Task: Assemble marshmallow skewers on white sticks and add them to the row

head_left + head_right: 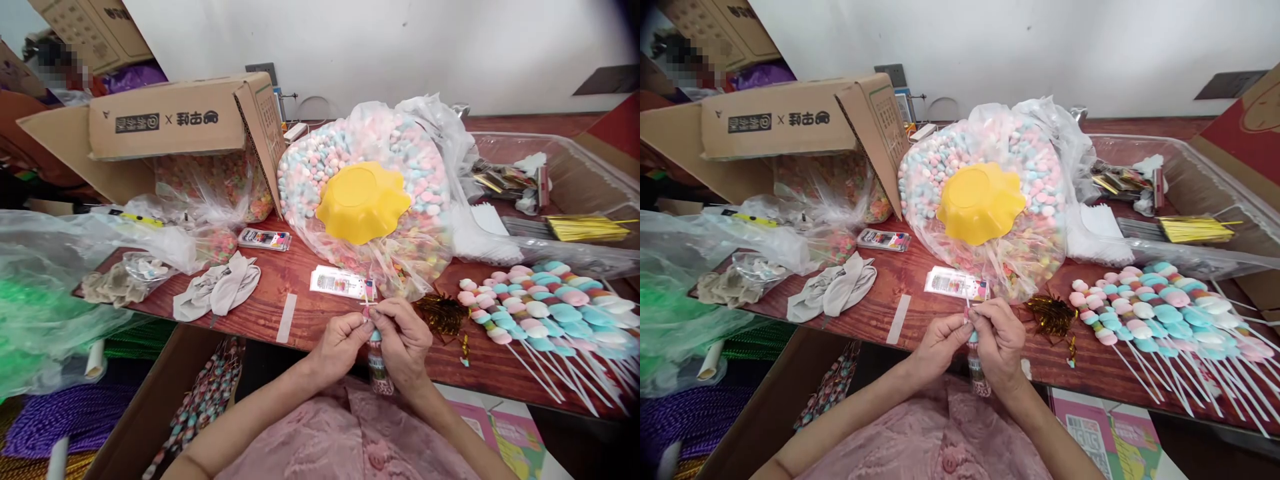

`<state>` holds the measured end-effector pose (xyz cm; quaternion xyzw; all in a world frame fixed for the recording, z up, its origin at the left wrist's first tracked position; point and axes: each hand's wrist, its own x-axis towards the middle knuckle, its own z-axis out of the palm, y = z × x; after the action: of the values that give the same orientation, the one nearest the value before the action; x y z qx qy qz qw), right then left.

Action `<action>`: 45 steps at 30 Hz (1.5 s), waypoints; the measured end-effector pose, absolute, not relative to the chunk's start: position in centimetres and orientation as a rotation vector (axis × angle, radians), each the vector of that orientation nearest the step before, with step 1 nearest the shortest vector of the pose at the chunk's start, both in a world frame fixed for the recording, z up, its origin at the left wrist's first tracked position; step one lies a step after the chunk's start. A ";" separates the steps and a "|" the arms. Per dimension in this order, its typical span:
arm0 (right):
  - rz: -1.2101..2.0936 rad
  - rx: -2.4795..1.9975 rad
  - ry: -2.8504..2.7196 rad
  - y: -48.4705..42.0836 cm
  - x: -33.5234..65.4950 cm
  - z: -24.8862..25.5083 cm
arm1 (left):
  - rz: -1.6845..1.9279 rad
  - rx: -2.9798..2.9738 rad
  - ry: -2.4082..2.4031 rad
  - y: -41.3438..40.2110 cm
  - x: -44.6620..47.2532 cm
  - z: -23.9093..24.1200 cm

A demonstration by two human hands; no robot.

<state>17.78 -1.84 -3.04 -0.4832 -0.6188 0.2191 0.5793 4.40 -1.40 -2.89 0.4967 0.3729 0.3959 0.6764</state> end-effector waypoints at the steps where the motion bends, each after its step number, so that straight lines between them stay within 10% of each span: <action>1: 0.488 -1.127 -1.465 -1.8 17.8 -3.1 | 0.876 1.110 0.806 -1.4 4.5 -2.9; 11: 0.528 -1.191 -1.357 0.2 18.9 -3.3 | 0.783 0.883 0.737 -0.4 5.0 -2.9; 19: -0.326 -0.735 -2.434 0.4 24.2 -1.3 | 0.350 0.837 0.635 1.4 2.7 -1.8; 30: 0.446 -1.394 -2.199 -4.3 20.8 -4.5 | 0.183 2.214 0.898 -0.6 2.0 -1.3; 40: -0.068 -1.045 -2.175 -5.9 21.5 -4.7 | -0.070 1.202 0.738 0.9 1.9 -1.2; 45: 0.173 -1.221 -2.046 -6.8 21.1 -7.5 | 0.006 1.847 0.787 -0.9 2.3 -1.4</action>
<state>21.07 -6.85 -7.52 -0.4754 -0.7965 0.0672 0.3675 2.27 -0.87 -1.36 0.7760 0.3308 0.0025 0.5370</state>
